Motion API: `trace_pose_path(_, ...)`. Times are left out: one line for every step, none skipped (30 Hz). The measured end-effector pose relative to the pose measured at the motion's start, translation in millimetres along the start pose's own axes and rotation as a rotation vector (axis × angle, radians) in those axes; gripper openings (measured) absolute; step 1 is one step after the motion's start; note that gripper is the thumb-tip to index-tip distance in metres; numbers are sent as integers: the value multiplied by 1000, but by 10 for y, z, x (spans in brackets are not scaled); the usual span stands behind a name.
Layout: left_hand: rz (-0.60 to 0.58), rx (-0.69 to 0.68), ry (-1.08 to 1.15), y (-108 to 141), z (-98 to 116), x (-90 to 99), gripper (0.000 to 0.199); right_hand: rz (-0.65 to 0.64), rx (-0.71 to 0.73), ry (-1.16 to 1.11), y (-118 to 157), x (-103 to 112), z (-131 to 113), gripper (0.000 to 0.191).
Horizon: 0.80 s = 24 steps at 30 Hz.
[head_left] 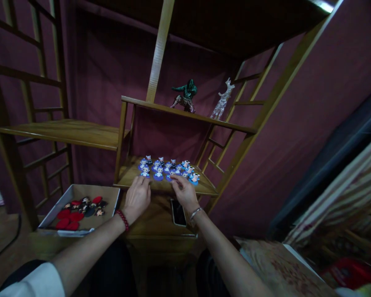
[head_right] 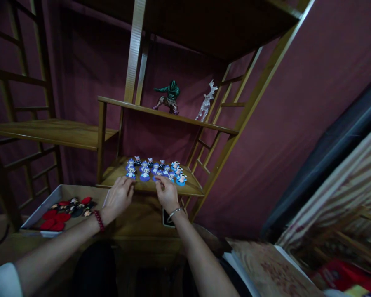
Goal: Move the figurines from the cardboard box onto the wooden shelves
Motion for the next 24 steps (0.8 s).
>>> trace_pose_path(40,46,6,-7,-88,12,20,-11,-15,-5,31,-22,-14,21)
trace_pose_path(78,102,17,-20,-175,19,20,-19,-30,-9,61,-42,-26,21)
trace_pose_path(107,149,27,-37,-254,21,22,-25,-44,-14,90,-60,-37,21)
trace_pose_path(113,174,36,-61,-319,14,27,-29,-56,-17,114,-77,-47,21)
trace_pose_path(103,191,47,-88,-373,3,33,-30,-67,-16,134,-96,-57,22)
trace_pose_path(89,212,60,-118,-418,-8,39,-29,-78,-12,147,-117,-67,22)
trace_pose_path(65,223,77,-150,-451,-17,46,-28,-89,-7,154,-141,-76,22)
trace_pose_path(36,232,99,-185,-474,-23,51,-26,-101,-4,154,-171,-84,23)
trace_pose_path(4,238,123,-221,-488,-25,54,-28,-115,-8,147,-204,-92,23)
trace_pose_path(-32,241,143,-257,-496,-25,56,-32,-133,-21,135,-241,-98,24)
trace_pose_path(-69,247,156,-292,-502,-23,56,-37,-154,-39,118,-278,-104,25)
trace_pose_path(-107,261,159,-323,-508,-21,55,-43,-177,-53,96,-315,-109,27)
trace_pose_path(-143,277,152,-351,-516,-20,53,-50,-196,-58,72,-348,-116,29)
trace_pose_path(-177,291,138,-375,-526,-22,52,-56,-211,-49,45,-377,-124,31)
trace_pose_path(-207,302,123,-395,-538,-26,51,-58,-222,-25,17,-401,-132,33)
trace_pose_path(-232,306,108,-410,-549,-32,50,-58,-228,13,-12,-419,-141,35)
trace_pose_path(-250,301,93,-422,-561,-39,50,-56,-232,57,-41,-433,-150,36)
trace_pose_path(-261,286,79,-433,-570,-46,49,-54,-236,100,-69,-446,-156,37)
trace_pose_path(-268,267,66,-440,-578,-53,48,-52,-242,140,-96,-459,-160,37)
trace_pose_path(-274,248,57,-447,-584,-61,47,-53,-246,173,-122,-473,-162,38)
trace_pose_path(-281,229,52,-452,-589,-69,45,-53,-249,199,-145,-487,-162,38)
trace_pose_path(-287,215,51,-456,-594,-77,43,-53,-250,216,-165,-502,-159,38)
trace_pose_path(-291,208,52,-460,-599,-85,41,-50,-253,229,-183,-516,-154,39)
trace_pose_path(-292,208,54,-465,-605,-92,39,-45,-256,236,-197,-529,-147,39)
Point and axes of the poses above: each hand's wrist, its own y-axis away from the middle knuckle, its own x-axis out of the back of the hand, z = x × y, the point moved 3 cm from there along -y, towards the middle knuckle, and after that the axes turned 8 degrees about -x, right-handed, at the moved point
